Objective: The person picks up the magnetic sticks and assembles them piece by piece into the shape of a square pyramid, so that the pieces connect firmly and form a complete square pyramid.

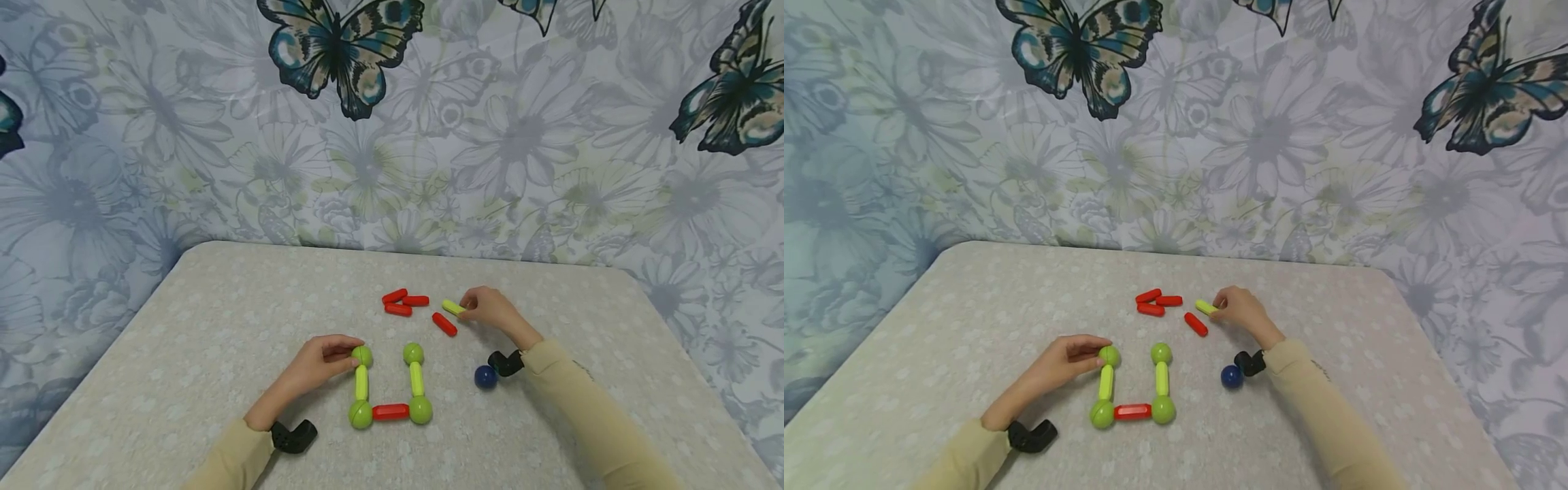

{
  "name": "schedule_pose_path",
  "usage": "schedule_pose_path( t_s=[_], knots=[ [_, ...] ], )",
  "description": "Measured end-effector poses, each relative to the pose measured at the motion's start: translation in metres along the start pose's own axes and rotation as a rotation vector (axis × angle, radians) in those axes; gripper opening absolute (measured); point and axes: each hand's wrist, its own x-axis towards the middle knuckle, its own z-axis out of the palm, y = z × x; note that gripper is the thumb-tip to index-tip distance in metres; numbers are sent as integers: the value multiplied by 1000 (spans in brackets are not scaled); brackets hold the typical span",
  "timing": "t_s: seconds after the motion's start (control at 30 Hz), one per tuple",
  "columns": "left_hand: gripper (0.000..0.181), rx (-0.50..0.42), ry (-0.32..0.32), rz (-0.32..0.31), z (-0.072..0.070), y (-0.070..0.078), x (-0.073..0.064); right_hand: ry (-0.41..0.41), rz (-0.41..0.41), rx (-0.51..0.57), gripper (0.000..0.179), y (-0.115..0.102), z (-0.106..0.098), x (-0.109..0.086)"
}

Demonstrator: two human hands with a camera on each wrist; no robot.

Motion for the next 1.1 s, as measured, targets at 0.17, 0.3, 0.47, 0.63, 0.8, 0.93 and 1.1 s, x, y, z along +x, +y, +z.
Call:
schedule_pose_path(
  t_s=[0.17, 0.3, 0.47, 0.63, 0.8, 0.93, 1.1],
  knots=[
    [34, 20, 22, -8, 2, 0, 1, 13, -35, 14, 14, 1, 0, -3],
    [33, 18, 30, -6, 3, 0, 2, 55, -57, 22, 14, -10, -1, -8],
    [32, 6, 34, -2, 2, -2, 3, 92, -146, 34, 16, -42, 3, -18],
    [32, -4, 35, -9, 3, -2, 2, 71, -258, 84, 16, -74, 19, -30],
    [33, -11, 38, -21, 3, -1, 2, 19, -368, 147, 17, -90, 40, -37],
    [33, -18, 37, -25, 3, -2, 1, 3, -373, 164, 15, -92, 54, -38],
    [32, -28, 37, -28, 3, -2, 1, -9, -362, 206, 13, -91, 63, -37]
  ],
)
